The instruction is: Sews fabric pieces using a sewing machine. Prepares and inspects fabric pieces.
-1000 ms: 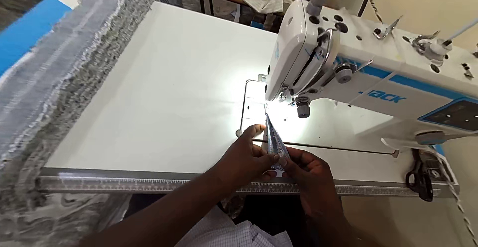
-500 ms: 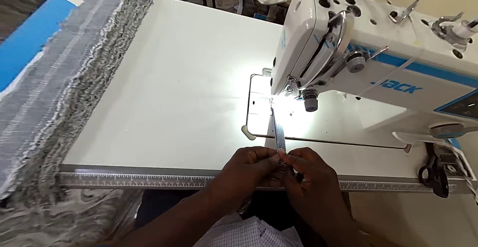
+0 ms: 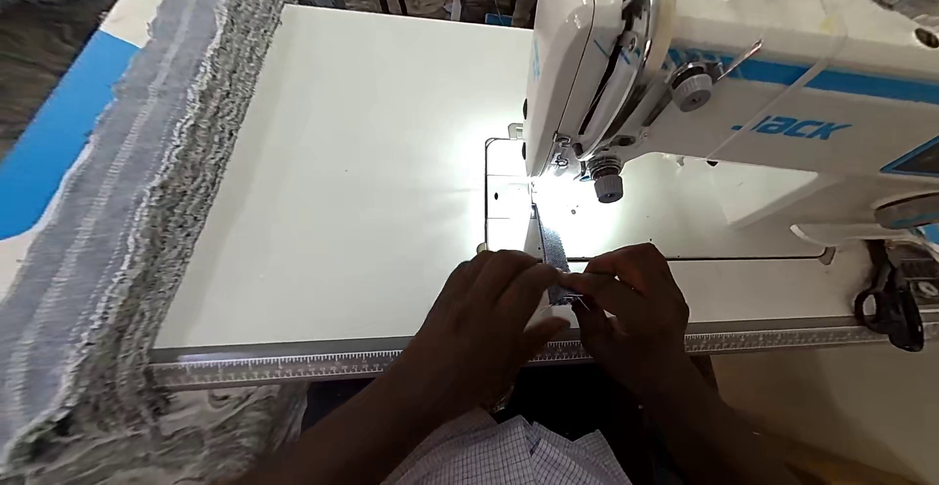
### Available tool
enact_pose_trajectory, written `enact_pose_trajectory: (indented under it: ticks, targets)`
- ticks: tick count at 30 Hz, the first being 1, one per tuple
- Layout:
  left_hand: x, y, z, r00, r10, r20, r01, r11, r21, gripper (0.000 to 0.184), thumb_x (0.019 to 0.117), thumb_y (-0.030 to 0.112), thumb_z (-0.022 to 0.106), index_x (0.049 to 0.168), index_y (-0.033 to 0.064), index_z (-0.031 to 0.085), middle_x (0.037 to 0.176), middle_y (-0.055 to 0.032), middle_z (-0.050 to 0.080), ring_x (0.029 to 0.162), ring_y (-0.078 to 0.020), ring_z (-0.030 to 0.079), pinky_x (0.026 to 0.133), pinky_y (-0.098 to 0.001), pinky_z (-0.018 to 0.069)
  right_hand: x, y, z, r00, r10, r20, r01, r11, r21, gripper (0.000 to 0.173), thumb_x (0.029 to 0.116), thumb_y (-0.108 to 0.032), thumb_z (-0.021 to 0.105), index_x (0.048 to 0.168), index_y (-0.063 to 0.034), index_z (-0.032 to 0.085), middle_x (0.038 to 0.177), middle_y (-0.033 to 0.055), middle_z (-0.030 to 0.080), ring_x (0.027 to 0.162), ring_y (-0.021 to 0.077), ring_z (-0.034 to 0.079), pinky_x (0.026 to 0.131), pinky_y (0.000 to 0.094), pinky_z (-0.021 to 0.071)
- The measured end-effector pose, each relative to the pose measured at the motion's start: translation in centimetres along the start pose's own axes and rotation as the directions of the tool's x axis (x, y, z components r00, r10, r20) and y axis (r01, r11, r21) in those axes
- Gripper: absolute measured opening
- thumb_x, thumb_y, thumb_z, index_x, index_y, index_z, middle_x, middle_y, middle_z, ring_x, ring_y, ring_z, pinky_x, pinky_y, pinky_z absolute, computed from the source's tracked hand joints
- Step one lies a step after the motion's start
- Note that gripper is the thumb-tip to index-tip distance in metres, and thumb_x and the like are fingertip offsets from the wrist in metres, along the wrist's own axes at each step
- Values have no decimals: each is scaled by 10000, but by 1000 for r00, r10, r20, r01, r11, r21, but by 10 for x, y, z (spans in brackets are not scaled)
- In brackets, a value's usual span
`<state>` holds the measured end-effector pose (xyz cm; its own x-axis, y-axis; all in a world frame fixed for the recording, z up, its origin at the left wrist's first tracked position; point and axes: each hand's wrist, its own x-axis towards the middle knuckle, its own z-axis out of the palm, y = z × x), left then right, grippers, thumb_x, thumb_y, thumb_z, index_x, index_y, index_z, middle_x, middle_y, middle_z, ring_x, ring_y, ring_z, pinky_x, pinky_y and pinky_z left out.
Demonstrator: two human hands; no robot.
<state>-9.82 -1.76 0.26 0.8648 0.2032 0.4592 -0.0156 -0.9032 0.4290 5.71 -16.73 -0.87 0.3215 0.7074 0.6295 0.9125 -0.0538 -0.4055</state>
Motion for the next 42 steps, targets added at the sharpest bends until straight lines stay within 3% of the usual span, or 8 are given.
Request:
enact_pose_trajectory:
  ticks: [3, 7, 10, 17, 28, 34, 38, 42]
  targets:
    - [5, -3, 1, 993, 115, -36, -112, 992, 62, 179, 1020, 244, 623, 1107, 123, 723, 1045, -38, 673, 947, -194, 627, 776, -361, 498, -1, 2, -1, 999, 18, 39, -21, 996, 82, 124, 879, -145, 724, 967, -129, 810, 930, -1, 648, 935, 138, 588, 769, 272, 505]
    - [-6, -4, 18, 992, -14, 122, 17, 1000, -17, 166, 1003, 282, 624, 1034, 190, 759, 1007, 46, 705, 918, -121, 647, 765, -337, 515, 11, 20, 5, 977, 112, 179, -124, 991, 56, 169, 853, -262, 652, 885, -177, 794, 889, -35, 694, 870, 118, 645, 694, 320, 546]
    - [-17, -7, 25, 983, 35, 183, -47, 997, 61, 170, 1007, 241, 608, 1106, 214, 743, 1026, 49, 681, 928, -146, 616, 742, -363, 468, 36, 31, 28, 945, 223, 237, -192, 970, -149, 284, 984, -312, 604, 1165, -177, 777, 1039, 36, 696, 986, 216, 642, 811, 375, 546]
    - [-4, -27, 14, 965, 67, 255, -120, 973, 197, 315, 1048, 403, 510, 1251, 285, 720, 1407, 54, 614, 1387, -242, 477, 1101, -538, 370, 48, 40, 56, 952, 207, 226, -141, 950, -278, 308, 1024, -266, 509, 1188, -188, 758, 1066, 98, 652, 930, 266, 631, 705, 384, 522]
    - [49, -74, 13, 962, 93, 256, -151, 964, 220, 312, 1013, 260, 504, 1217, 217, 737, 1364, 24, 648, 1388, -280, 492, 1138, -626, 327, 50, 41, 59, 962, 205, 182, -157, 957, -243, 250, 1020, -259, 521, 1060, -142, 738, 1002, 94, 691, 946, 284, 664, 749, 416, 554]
    - [53, -79, 19, 976, 31, 218, -95, 953, 288, 378, 1011, 302, 494, 1335, 239, 677, 1336, 4, 648, 1353, -259, 511, 1143, -596, 336, 49, 56, 53, 942, 100, 321, -15, 966, -258, 406, 972, -214, 452, 1267, -137, 721, 1283, 130, 678, 1126, 371, 628, 834, 535, 513]
    - [42, -78, 17, 984, 160, 80, -176, 945, 277, 267, 1000, 261, 570, 1172, 182, 758, 1007, -24, 688, 1047, -232, 609, 974, -471, 441, 58, 89, 54, 936, 1, 352, 63, 983, -171, 369, 983, -257, 456, 1201, -146, 731, 1125, 107, 716, 1099, 347, 629, 877, 518, 504]
    - [40, -78, 18, 987, 148, 62, -159, 950, 268, 265, 994, 254, 543, 1082, 154, 772, 1062, -43, 687, 1111, -254, 602, 993, -478, 445, 58, 93, 40, 911, -56, 409, 143, 972, -186, 403, 998, -221, 449, 1294, -135, 708, 1169, 139, 698, 1121, 341, 631, 935, 493, 508]
